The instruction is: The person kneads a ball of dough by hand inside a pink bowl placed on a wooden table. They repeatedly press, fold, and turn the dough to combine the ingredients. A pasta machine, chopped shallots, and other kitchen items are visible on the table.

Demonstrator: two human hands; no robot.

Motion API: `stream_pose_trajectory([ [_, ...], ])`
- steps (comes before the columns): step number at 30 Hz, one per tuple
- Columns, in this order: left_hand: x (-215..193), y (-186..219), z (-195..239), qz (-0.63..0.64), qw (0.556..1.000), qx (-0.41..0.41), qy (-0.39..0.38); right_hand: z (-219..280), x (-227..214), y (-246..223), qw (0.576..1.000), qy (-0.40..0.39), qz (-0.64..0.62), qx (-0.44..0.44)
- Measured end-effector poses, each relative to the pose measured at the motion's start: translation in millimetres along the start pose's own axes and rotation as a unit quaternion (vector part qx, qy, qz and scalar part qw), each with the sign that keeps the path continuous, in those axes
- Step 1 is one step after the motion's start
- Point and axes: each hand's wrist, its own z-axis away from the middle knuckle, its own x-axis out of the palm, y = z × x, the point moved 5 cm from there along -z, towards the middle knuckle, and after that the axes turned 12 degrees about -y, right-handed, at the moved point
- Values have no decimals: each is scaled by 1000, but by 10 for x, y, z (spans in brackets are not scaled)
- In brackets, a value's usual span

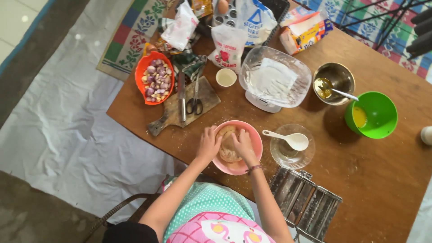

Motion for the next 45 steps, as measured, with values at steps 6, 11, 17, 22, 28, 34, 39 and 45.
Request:
stream_pose_trajectory([
  [6,3,-35,-34,-87,996,-10,-21,-195,76,-176,994,103,-40,18],
  [11,19,-22,9,-39,997,-49,-38,-103,64,-211,990,134,-38,-32],
  [17,79,-58,-27,0,994,-85,-71,98,55,-358,976,186,22,-107],
  [22,4,32,2,-16,993,-91,-79,244,-38,-415,983,162,43,-68],
  [28,-176,150,76,4,993,-69,-91,449,29,-609,964,27,261,-47],
  [34,-56,38,-8,-10,993,-72,-90,496,269,-503,975,-13,206,-83],
  [39,-26,-4,-71,-95,986,-74,-113,367,612,-377,921,126,312,-194],
  [45,7,10,-103,-111,983,-73,-125,-70,718,-176,931,66,308,-184],
])
